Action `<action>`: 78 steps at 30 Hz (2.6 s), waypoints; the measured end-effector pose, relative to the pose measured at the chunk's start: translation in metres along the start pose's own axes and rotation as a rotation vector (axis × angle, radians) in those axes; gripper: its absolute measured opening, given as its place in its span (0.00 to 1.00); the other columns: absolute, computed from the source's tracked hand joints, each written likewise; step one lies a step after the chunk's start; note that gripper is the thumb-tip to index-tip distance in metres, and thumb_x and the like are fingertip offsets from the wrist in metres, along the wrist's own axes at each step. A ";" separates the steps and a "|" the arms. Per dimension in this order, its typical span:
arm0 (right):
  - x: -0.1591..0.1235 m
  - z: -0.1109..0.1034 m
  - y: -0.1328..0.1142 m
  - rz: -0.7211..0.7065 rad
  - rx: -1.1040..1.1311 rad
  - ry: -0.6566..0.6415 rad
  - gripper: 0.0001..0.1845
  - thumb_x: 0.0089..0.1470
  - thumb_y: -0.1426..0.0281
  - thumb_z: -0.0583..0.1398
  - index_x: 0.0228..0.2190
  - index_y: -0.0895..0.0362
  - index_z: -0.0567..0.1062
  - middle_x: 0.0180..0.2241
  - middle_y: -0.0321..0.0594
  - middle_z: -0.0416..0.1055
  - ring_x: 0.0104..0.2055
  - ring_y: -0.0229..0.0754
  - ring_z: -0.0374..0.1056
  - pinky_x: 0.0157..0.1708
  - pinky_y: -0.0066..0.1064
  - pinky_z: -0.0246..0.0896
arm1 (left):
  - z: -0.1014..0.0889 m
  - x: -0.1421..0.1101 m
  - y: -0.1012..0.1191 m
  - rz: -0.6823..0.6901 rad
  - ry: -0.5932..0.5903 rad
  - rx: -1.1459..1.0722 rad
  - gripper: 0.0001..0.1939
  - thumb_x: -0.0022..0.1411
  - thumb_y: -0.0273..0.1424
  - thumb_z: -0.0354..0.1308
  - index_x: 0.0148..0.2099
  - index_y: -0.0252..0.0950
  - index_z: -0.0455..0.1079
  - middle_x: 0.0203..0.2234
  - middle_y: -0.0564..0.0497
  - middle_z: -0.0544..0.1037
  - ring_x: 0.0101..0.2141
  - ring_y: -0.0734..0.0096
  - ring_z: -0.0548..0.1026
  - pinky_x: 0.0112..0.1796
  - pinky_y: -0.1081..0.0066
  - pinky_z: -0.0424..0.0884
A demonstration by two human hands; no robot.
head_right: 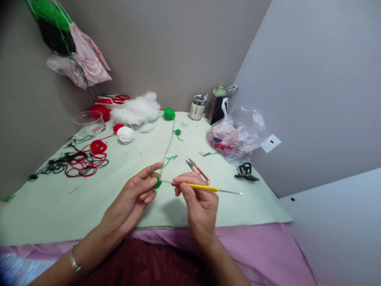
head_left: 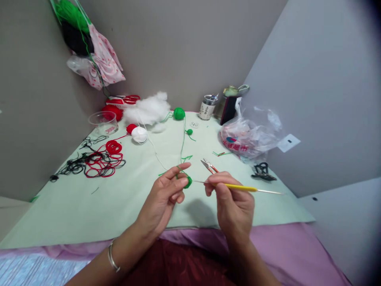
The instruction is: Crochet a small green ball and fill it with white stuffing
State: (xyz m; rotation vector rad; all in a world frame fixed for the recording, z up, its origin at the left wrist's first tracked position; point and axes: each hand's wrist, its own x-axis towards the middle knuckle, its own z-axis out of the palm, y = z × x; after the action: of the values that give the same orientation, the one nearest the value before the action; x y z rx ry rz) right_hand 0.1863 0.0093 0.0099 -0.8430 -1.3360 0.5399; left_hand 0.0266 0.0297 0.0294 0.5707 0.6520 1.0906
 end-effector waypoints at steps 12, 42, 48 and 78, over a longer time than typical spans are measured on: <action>0.000 0.004 -0.002 0.064 0.029 -0.078 0.09 0.65 0.72 0.62 0.40 0.49 0.83 0.35 0.35 0.79 0.37 0.38 0.73 0.40 0.32 0.69 | 0.001 -0.006 -0.007 0.056 -0.076 0.271 0.37 0.57 0.32 0.73 0.67 0.42 0.69 0.32 0.56 0.71 0.24 0.82 0.60 0.18 0.83 0.59; -0.008 -0.004 -0.010 -0.038 -0.110 -0.118 0.13 0.67 0.78 0.56 0.43 0.52 0.78 0.38 0.38 0.78 0.38 0.39 0.73 0.40 0.34 0.69 | -0.005 -0.011 -0.004 0.226 0.023 0.576 0.18 0.62 0.29 0.67 0.55 0.43 0.79 0.33 0.55 0.72 0.24 0.81 0.63 0.32 0.74 0.63; -0.010 -0.001 -0.002 -0.281 -0.334 -0.195 0.15 0.64 0.80 0.57 0.46 0.53 0.77 0.38 0.41 0.78 0.40 0.42 0.75 0.40 0.35 0.72 | 0.000 -0.013 -0.011 0.367 0.102 0.622 0.16 0.59 0.25 0.67 0.50 0.41 0.81 0.32 0.55 0.73 0.23 0.82 0.62 0.30 0.75 0.65; -0.003 0.004 -0.001 0.056 0.044 0.022 0.11 0.66 0.73 0.60 0.39 0.51 0.83 0.32 0.38 0.76 0.29 0.38 0.70 0.29 0.33 0.67 | -0.002 -0.005 -0.004 0.005 -0.028 0.079 0.17 0.56 0.28 0.72 0.50 0.38 0.82 0.32 0.55 0.70 0.21 0.88 0.55 0.21 0.83 0.58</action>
State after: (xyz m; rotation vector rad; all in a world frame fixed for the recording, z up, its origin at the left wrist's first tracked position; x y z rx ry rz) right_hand 0.1816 0.0075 0.0087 -0.8496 -1.2791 0.6001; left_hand 0.0263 0.0239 0.0263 0.6553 0.6721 1.0636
